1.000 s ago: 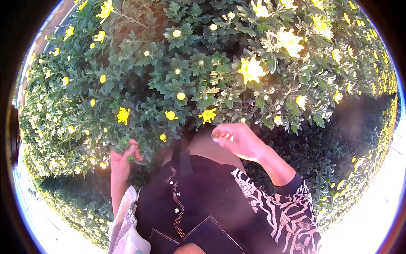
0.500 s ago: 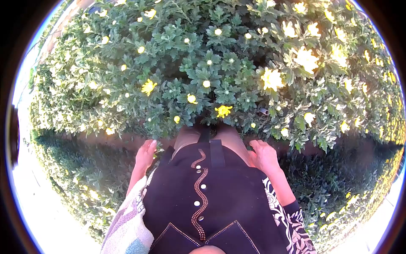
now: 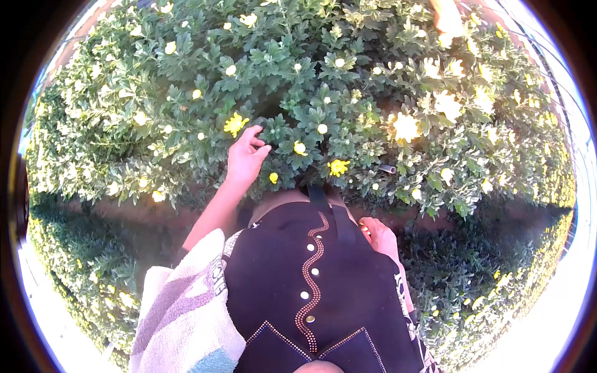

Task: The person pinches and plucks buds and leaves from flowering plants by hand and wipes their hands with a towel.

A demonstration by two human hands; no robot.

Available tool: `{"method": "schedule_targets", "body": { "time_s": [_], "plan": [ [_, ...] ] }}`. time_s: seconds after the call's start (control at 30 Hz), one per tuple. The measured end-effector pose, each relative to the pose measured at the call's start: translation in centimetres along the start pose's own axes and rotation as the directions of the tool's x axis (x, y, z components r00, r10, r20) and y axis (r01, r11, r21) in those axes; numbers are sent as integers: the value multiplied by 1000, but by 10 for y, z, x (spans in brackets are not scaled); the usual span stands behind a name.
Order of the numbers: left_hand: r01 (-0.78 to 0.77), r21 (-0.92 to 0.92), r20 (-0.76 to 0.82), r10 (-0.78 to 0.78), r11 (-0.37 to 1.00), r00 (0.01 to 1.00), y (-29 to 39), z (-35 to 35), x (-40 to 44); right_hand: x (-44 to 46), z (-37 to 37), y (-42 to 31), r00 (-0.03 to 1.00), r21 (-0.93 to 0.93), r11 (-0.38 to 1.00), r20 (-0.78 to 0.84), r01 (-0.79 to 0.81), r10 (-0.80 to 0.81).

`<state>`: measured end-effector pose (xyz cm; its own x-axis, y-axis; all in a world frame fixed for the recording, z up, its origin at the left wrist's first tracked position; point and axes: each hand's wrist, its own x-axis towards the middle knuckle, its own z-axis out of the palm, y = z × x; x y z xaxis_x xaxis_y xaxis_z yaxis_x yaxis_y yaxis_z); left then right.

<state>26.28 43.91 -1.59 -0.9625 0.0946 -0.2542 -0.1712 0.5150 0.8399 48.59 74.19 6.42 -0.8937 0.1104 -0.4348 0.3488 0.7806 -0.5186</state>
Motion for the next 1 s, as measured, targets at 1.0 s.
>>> {"method": "schedule_targets", "body": {
  "time_s": [1.0],
  "plan": [
    [-314,61,188,298,947,936,-16,-23,23,240,62,-178,940,96,992,321,84,-111]
  ]
}}
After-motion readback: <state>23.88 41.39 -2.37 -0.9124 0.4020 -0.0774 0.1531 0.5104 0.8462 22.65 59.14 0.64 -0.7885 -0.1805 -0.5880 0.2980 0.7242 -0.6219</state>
